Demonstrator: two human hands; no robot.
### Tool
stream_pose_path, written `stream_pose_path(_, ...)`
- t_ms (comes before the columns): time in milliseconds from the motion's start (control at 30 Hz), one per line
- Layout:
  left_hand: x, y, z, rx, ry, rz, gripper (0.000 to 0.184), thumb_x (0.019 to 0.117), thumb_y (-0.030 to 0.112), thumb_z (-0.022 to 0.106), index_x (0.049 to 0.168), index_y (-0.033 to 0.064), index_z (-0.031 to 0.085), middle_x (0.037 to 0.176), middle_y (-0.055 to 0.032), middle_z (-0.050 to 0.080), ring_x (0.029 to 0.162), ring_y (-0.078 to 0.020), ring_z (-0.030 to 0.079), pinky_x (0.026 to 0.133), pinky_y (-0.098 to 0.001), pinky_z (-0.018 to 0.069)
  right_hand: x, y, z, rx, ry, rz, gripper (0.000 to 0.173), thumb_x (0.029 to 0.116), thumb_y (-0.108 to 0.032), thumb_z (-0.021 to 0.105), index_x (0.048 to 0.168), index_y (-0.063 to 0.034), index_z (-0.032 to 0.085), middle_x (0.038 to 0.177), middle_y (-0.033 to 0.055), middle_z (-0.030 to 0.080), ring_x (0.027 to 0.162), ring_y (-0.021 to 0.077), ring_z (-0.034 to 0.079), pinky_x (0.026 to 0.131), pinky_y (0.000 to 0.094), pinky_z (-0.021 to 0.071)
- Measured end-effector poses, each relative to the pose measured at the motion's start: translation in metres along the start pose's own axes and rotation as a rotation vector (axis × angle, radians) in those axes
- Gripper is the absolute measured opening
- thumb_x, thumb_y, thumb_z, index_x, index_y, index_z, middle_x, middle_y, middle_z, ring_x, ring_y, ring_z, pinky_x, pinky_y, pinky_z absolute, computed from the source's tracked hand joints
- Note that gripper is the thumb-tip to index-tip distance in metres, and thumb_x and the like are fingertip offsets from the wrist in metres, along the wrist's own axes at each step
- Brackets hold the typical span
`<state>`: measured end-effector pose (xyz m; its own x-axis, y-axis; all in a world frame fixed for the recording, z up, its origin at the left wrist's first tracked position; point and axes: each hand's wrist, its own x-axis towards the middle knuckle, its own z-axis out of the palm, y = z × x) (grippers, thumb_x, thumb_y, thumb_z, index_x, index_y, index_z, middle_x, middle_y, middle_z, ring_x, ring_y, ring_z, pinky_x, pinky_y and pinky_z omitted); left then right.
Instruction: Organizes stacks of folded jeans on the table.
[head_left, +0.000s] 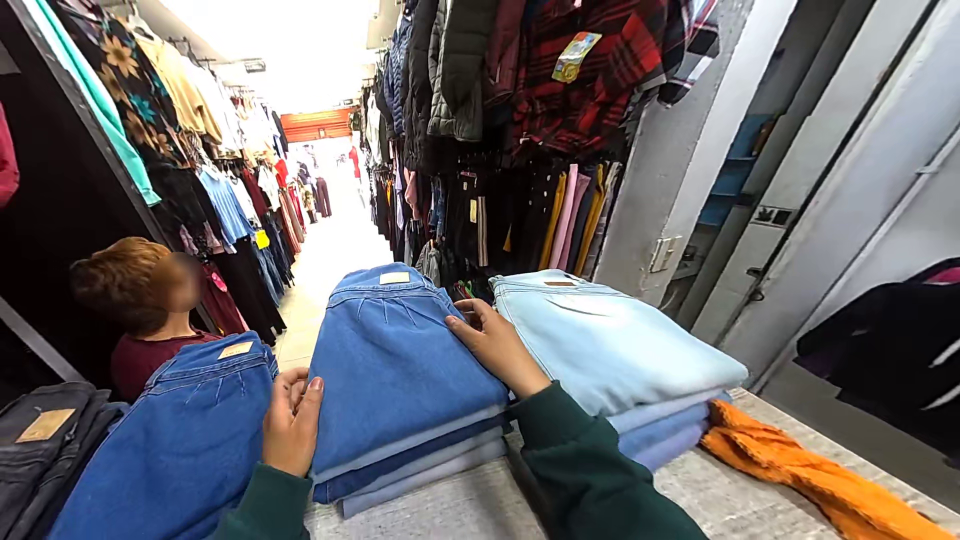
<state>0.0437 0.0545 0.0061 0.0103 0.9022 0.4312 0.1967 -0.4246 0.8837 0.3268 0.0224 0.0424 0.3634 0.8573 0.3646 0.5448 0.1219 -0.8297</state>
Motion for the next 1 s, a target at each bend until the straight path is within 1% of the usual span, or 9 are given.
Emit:
stream_pose_path(67,-0.009,-0.015,-0.003,-0.098,0.026,0.133,0.058,0.0964,0.026,0.049,0.134,-0.0176,0.040,0.118,-0.0200,0.061,0.106,-0.0054,0.061,0.092,-0.0197,0.0491,-0.006,0.004,-0.003,0.091,-0.039,0.022,0.039,0.1030,-0.027,0.062,0.135,-0.0053,0.057,0.114,0.0160,0.070,0.097,0.0272,0.070,0.087,0.0500,0.0550)
stream_pose_path(200,-0.030,-0.028,-0.004,-0.132,-0.040,0.211,0.103,0.0933,0.068,0.045,0.141,-0.0227,0.033,0.141,-0.0316,0.049,0.132,-0.0152,0.052,0.109,-0.0252,0.0420,-0.039,0.014,-0.005,0.219,0.014,0.013,0.038,0.1047,-0.033,0.056,0.136,-0.0105,0.060,0.118,0.0102,0.069,0.105,0.0200,0.067,0.092,0.0471,0.0542)
stream_pose_path(267,-0.040,-0.030,-0.004,-0.142,-0.058,0.165,0.110,0.0912,0.071,0.044,0.145,-0.0229,0.028,0.148,-0.0352,0.042,0.140,-0.0195,0.045,0.114,-0.0270,0.0366,-0.058,0.022,-0.004,0.208,0.067,-0.005,0.044,0.1057,-0.038,0.049,0.137,-0.0086,0.058,0.128,0.0105,0.065,0.116,0.0200,0.063,0.100,0.0477,0.0505)
stream_pose_path(367,-0.050,-0.038,-0.009,-0.185,-0.104,0.019,0.113,0.0885,0.074,0.045,0.153,-0.0157,0.019,0.157,-0.0319,0.033,0.147,-0.0218,0.037,0.118,-0.0309,0.0336,-0.087,0.047,0.003,0.208,0.030,0.036,0.061,0.1060,-0.048,0.041,0.151,-0.0070,0.042,0.143,0.0145,0.056,0.130,0.0231,0.057,0.108,0.0479,0.0467)
stream_pose_path(467,-0.062,-0.034,-0.009,-0.262,-0.143,-0.223,0.101,0.0897,0.063,0.044,0.158,-0.0064,0.016,0.159,-0.0258,0.031,0.144,-0.0230,0.039,0.115,-0.0393,0.0381,-0.113,0.047,-0.003,0.202,-0.058,0.149,0.070,0.1045,-0.045,0.049,0.158,-0.0043,0.029,0.150,0.0198,0.050,0.136,0.0268,0.053,0.112,0.0469,0.0436)
stream_pose_path(567,-0.071,-0.026,-0.010,-0.349,-0.155,-0.369,0.085,0.0958,0.050,0.037,0.157,-0.0037,0.014,0.155,-0.0221,0.036,0.136,-0.0195,0.045,0.109,-0.0382,0.0434,-0.133,0.050,-0.005,0.173,-0.160,0.180,0.078,0.0967,-0.031,0.065,0.157,0.0021,0.026,0.149,0.0233,0.050,0.134,0.0264,0.055,0.111,0.0406,0.0461)
stream_pose_path(667,-0.076,-0.025,-0.015,-0.354,-0.179,-0.441,0.076,0.1018,0.047,0.033,0.158,-0.0004,0.012,0.153,-0.0221,0.036,0.132,-0.0207,0.048,0.105,-0.0384,0.0470,-0.139,0.047,-0.011,0.196,-0.207,0.208,0.077,0.0915,-0.018,0.068,0.154,0.0043,0.030,0.148,0.0240,0.050,0.129,0.0247,0.059,0.106,0.0357,0.0508)
stream_pose_path(833,-0.076,-0.012,-0.021,-0.301,-0.153,-0.439,0.071,0.1043,0.041,0.027,0.159,0.0000,0.008,0.155,-0.0258,0.033,0.133,-0.0242,0.048,0.105,-0.0399,0.0463,-0.147,0.048,-0.013,0.170,-0.224,0.140,0.063,0.0905,-0.019,0.066,0.144,0.0040,0.043,0.132,0.0195,0.060,0.110,0.0207,0.067,0.092,0.0346,0.0567)
stream_pose_path(1000,-0.075,0.000,-0.032,-0.209,-0.202,-0.402,0.071,0.1028,0.033,0.036,0.157,-0.0091,0.014,0.153,-0.0329,0.035,0.136,-0.0328,0.048,0.108,-0.0456,0.0448,-0.163,0.073,-0.009,0.177,-0.197,-0.011,0.067,0.0875,-0.024,0.068,0.145,0.0020,0.045,0.127,0.0146,0.065,0.105,0.0185,0.071,0.086,0.0351,0.0614)
